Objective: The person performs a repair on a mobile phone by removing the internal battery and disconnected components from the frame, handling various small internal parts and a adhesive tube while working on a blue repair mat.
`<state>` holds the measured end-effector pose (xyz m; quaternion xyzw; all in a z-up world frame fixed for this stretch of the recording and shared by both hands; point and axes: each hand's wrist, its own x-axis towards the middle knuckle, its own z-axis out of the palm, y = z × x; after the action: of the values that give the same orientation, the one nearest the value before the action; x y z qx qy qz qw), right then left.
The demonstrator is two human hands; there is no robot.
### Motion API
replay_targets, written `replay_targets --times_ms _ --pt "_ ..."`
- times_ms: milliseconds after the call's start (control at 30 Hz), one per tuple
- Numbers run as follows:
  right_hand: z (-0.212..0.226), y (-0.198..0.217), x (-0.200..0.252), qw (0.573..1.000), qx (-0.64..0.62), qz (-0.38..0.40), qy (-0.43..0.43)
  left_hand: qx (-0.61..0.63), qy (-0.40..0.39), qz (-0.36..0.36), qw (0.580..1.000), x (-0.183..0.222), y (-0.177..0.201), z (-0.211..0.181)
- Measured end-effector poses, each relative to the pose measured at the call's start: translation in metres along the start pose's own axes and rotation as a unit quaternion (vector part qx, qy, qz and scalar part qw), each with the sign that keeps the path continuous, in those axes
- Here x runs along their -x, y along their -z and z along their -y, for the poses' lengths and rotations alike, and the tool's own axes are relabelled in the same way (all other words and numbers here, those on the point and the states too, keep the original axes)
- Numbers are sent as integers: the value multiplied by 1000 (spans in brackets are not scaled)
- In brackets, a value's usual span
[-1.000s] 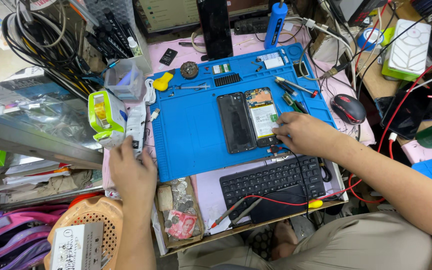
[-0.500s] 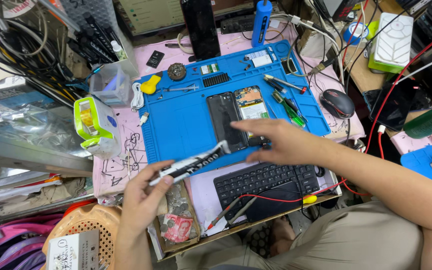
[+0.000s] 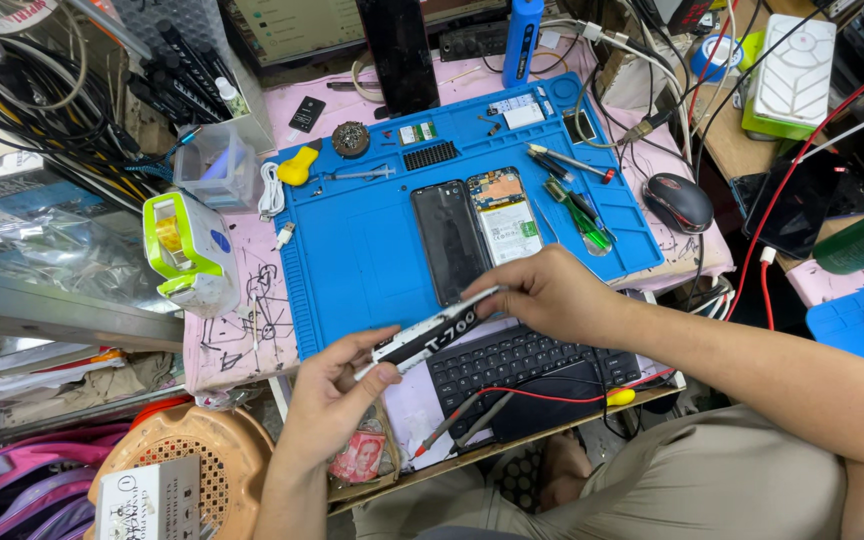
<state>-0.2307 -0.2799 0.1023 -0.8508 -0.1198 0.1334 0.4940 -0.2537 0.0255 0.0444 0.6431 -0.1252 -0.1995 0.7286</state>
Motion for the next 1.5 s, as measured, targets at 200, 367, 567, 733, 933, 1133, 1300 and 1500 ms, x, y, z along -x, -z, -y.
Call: replay_targets --times_ms 200,367,567,733,933,1133,1300,1500 --pt "-5 6 -3 996 55 -36 68 45 12 18 999 -8 -15 -13" --pt "-2 -1 0 996 32 51 67 -257 -18 72 963 -9 -25 -35" --pt "6 -4 7 995 -12 84 47 -297 -71 114 945 -6 -35 -36" --pt "9 -3 3 995 -8 100 -2 -311 -50 88 945 -4 -28 -32" --pt "-1 21 -1 996 67 33 38 -286 -118 -82 947 -1 24 -18" --pt "-8 32 -1 983 172 -2 69 -218 -257 -224 914 -18 80 -41" --pt "-10 33 -1 969 222 -30 107 -244 -356 -298 851 -76 98 -91" --pt "-19 39 1 957 272 -32 94 -489 -341 -301 744 -146 125 -107"
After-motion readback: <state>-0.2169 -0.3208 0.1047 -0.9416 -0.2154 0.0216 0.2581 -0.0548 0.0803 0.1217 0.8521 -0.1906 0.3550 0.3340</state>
